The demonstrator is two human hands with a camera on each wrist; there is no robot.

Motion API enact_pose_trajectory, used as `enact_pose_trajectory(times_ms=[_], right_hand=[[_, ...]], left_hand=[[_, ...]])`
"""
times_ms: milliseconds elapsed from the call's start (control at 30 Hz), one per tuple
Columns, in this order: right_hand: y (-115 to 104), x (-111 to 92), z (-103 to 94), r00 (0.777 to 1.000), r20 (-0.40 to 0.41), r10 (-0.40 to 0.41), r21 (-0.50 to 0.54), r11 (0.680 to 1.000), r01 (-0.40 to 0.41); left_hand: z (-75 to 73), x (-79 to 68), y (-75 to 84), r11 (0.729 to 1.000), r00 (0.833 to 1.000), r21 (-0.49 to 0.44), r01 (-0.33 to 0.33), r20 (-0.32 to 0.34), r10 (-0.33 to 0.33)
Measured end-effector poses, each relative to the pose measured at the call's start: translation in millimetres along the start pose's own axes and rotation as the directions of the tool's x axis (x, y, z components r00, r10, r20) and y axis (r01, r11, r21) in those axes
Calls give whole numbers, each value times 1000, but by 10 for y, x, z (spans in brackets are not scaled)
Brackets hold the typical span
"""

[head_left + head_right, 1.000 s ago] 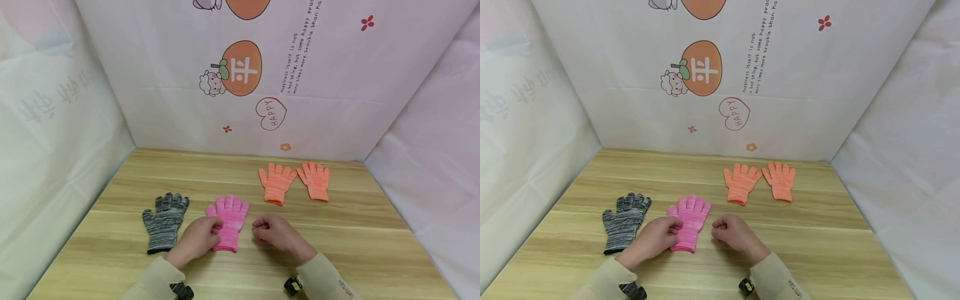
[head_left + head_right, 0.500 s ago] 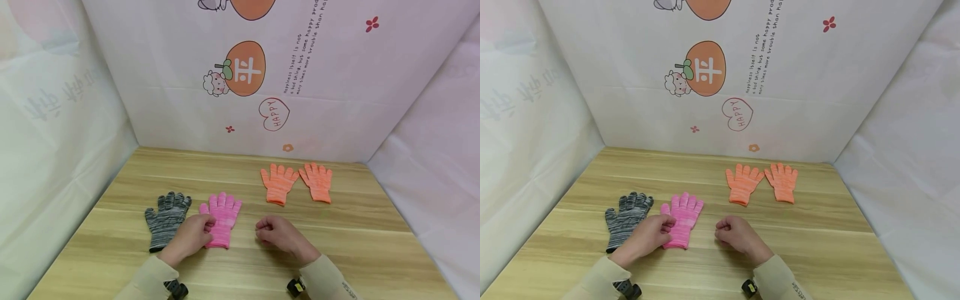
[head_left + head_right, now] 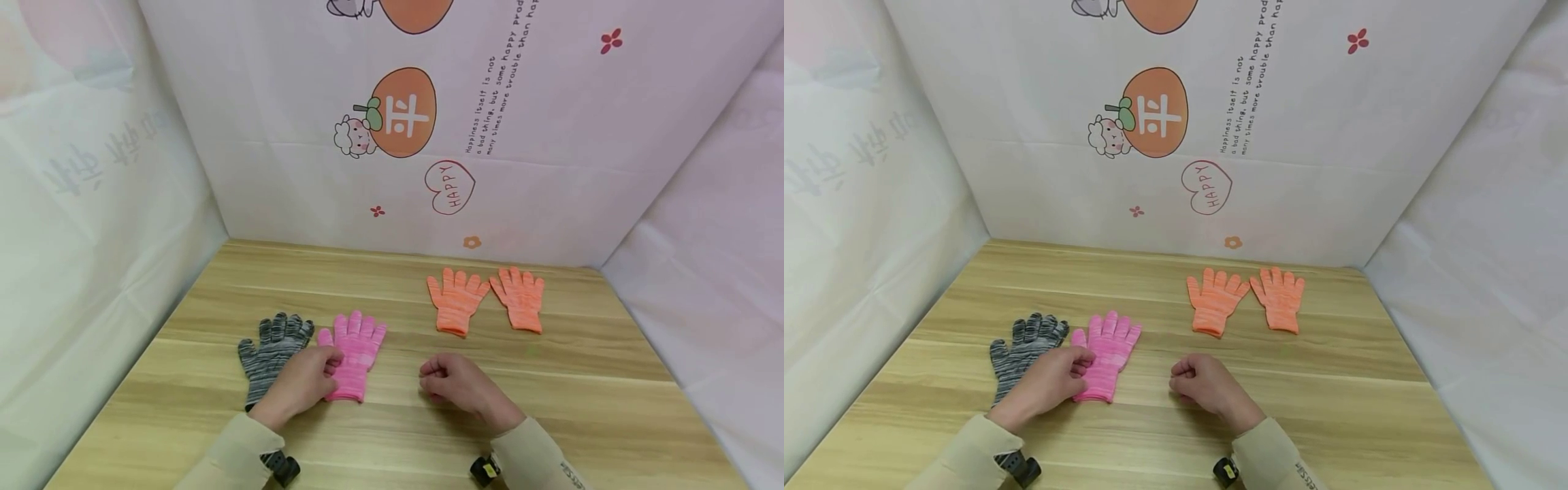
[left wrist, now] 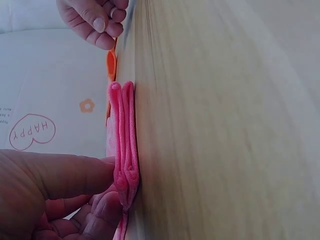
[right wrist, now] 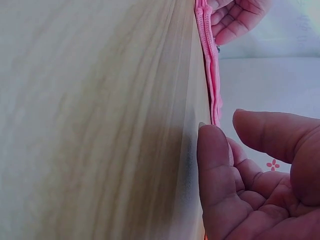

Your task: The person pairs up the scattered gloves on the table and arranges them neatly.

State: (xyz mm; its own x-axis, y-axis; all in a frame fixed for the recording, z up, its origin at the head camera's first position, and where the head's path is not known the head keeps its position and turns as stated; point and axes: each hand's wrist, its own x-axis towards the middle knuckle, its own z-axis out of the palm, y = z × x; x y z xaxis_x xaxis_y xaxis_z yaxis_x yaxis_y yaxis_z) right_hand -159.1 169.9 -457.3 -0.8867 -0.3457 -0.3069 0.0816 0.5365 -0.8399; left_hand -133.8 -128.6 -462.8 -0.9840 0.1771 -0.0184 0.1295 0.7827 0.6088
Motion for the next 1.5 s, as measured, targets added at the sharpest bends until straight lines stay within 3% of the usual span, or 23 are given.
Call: enact_pose_trajectory(times_ms=[1000, 1233, 1500], right_hand=[[62, -29, -49, 1000, -16, 16, 38, 999, -15], [105, 21, -249, 999, -54, -7, 28, 1000, 8], [271, 20, -716, 990, -127, 56, 158, 987, -35]], left_hand=[[-30, 2, -119, 999, 999, -26, 28, 25, -27], [-74, -27, -156, 999, 999, -37, 40, 23, -39], [-32, 14, -132, 997, 999, -63, 42, 36, -40]])
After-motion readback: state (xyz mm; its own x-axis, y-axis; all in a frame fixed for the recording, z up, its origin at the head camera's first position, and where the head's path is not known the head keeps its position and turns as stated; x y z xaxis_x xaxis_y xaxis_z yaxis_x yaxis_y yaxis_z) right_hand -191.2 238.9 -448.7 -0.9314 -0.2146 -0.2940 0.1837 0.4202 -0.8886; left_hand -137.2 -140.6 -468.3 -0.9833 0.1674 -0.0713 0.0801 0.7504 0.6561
